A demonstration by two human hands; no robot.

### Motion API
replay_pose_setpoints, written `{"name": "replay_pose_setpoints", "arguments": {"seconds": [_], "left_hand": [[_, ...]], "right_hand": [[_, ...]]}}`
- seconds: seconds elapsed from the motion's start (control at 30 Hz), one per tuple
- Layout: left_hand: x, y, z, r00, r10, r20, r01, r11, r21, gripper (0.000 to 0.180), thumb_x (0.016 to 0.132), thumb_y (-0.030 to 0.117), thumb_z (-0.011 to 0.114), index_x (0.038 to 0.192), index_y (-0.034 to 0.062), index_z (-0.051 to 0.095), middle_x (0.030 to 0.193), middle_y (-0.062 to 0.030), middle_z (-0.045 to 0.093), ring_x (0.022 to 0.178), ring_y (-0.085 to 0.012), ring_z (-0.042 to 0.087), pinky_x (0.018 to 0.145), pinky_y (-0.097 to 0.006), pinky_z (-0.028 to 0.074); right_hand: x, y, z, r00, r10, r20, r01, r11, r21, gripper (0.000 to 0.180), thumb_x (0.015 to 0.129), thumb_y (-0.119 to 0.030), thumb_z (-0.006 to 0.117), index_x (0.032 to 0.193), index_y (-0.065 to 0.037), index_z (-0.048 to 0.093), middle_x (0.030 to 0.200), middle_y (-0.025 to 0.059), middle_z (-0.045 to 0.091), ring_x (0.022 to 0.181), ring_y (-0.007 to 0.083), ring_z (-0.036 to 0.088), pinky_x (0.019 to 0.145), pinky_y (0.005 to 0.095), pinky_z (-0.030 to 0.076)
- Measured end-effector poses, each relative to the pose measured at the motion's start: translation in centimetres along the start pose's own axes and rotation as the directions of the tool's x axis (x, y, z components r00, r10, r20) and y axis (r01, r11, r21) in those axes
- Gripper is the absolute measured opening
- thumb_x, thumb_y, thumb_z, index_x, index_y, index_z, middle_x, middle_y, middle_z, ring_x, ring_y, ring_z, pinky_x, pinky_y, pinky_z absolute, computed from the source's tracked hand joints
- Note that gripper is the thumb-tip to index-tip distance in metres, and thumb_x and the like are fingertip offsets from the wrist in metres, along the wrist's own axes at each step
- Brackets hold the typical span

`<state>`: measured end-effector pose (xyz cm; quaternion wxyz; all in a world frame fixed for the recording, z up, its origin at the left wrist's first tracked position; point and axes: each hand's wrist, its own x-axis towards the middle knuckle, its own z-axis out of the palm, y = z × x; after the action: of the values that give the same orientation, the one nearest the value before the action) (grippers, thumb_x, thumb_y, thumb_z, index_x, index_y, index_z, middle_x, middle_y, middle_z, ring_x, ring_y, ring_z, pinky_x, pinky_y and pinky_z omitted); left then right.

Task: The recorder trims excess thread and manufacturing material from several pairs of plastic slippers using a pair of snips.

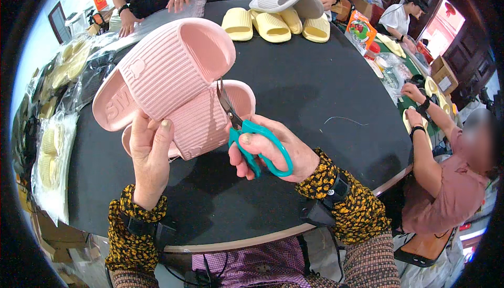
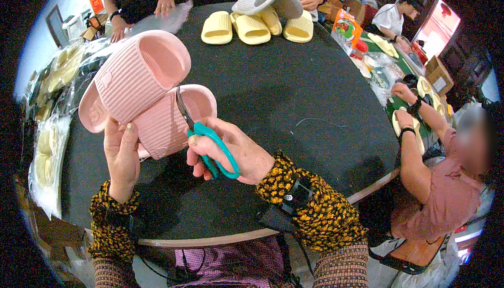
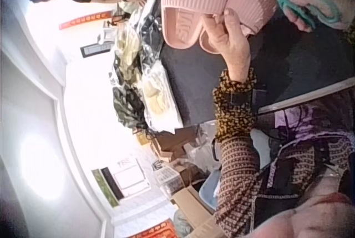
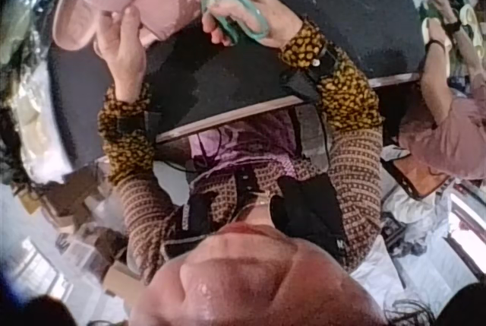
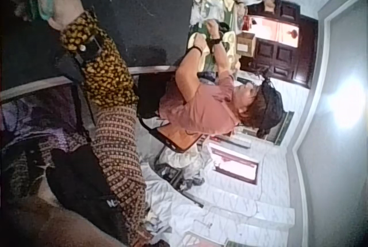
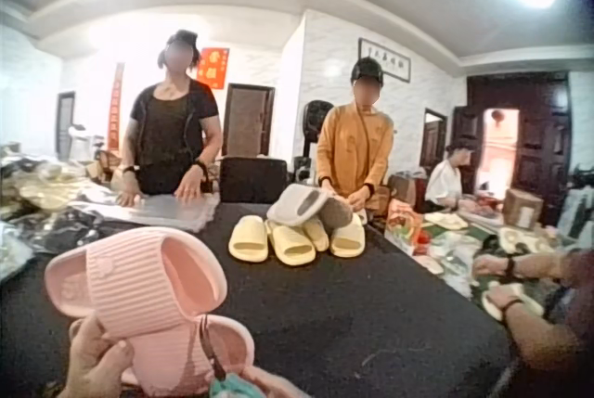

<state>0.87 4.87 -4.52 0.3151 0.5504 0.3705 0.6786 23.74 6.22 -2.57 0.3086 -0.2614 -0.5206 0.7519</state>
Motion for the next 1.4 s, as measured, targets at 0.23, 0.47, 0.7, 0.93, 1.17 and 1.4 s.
{"name": "replay_pose_setpoints", "arguments": {"seconds": [0.23,0.47,0.7,0.93,1.17,1.4], "left_hand": [[0.1,-0.8,-1.8,0.988,-0.003,0.156,-0.02,0.989,0.149,0.046,0.097,0.006,0.044,0.14,-0.0006,0.029,0.134,-0.0134,0.046,0.121,-0.021,0.048,0.099,-0.034,0.041],[0.2,-0.2,-0.4,0.998,0.037,0.053,-0.038,0.999,0.033,0.038,0.093,0.001,0.049,0.129,-0.0078,0.042,0.118,-0.0126,0.058,0.108,-0.0155,0.054,0.094,-0.029,0.041],[-0.1,0.0,0.2,1.0,0.008,0.027,-0.007,0.998,-0.059,0.041,0.093,0.001,0.047,0.132,-0.0059,0.038,0.125,-0.0125,0.053,0.113,-0.0151,0.051,0.096,-0.028,0.039],[-0.1,-0.5,-1.1,0.994,-0.005,0.114,0.001,0.999,0.038,0.041,0.094,0.004,0.048,0.132,-0.0057,0.038,0.123,-0.0116,0.055,0.111,-0.0139,0.051,0.094,-0.028,0.039],[0.0,0.0,-0.2,0.999,-0.01,0.049,0.009,1.0,0.025,0.039,0.095,0.005,0.048,0.131,-0.0057,0.04,0.115,-0.0089,0.058,0.105,-0.0105,0.052,0.092,-0.025,0.04],[0.5,-1.1,-1.6,0.999,0.011,0.044,-0.024,0.947,0.322,0.03,0.094,0.004,0.049,0.122,-0.0077,0.049,0.091,-0.005,0.061,0.075,-0.0069,0.053,0.07,-0.022,0.046]], "right_hand": [[-0.1,0.1,0.2,1.0,0.002,0.013,-0.002,1.0,0.013,0.034,0.093,-0.029,0.05,0.116,-0.004,0.046,0.086,0.0089,0.06,0.068,0.0131,0.06,0.058,0.026,0.049],[-0.1,-0.4,0.3,1.0,0.007,-0.029,-0.006,0.999,0.045,0.034,0.092,-0.029,0.051,0.115,-0.004,0.047,0.084,0.0094,0.06,0.065,0.014,0.059,0.055,0.0271,0.048],[-0.2,-0.4,0.3,1.0,-0.001,-0.027,0.001,1.0,-0.026,0.034,0.091,-0.03,0.051,0.112,-0.004,0.047,0.081,0.0095,0.059,0.063,0.0146,0.058,0.054,0.0268,0.047],[0.0,-0.3,0.2,0.996,0.003,-0.093,0.001,0.999,0.049,0.034,0.091,-0.031,0.052,0.109,-0.003,0.048,0.078,0.0089,0.058,0.059,0.0139,0.055,0.05,0.0258,0.044],[-0.1,-0.5,0.1,0.99,-0.072,-0.119,0.075,0.997,0.021,0.026,0.092,-0.026,0.051,0.104,-0.003,0.049,0.071,0.0075,0.055,0.051,0.012,0.05,0.043,0.0244,0.039],[0.1,-0.2,-0.2,0.977,-0.06,-0.205,0.071,0.996,0.048,0.023,0.09,-0.023,0.057,0.102,-0.005,0.05,0.071,0.006,0.055,0.05,0.0101,0.051,0.041,0.023,0.039]]}}
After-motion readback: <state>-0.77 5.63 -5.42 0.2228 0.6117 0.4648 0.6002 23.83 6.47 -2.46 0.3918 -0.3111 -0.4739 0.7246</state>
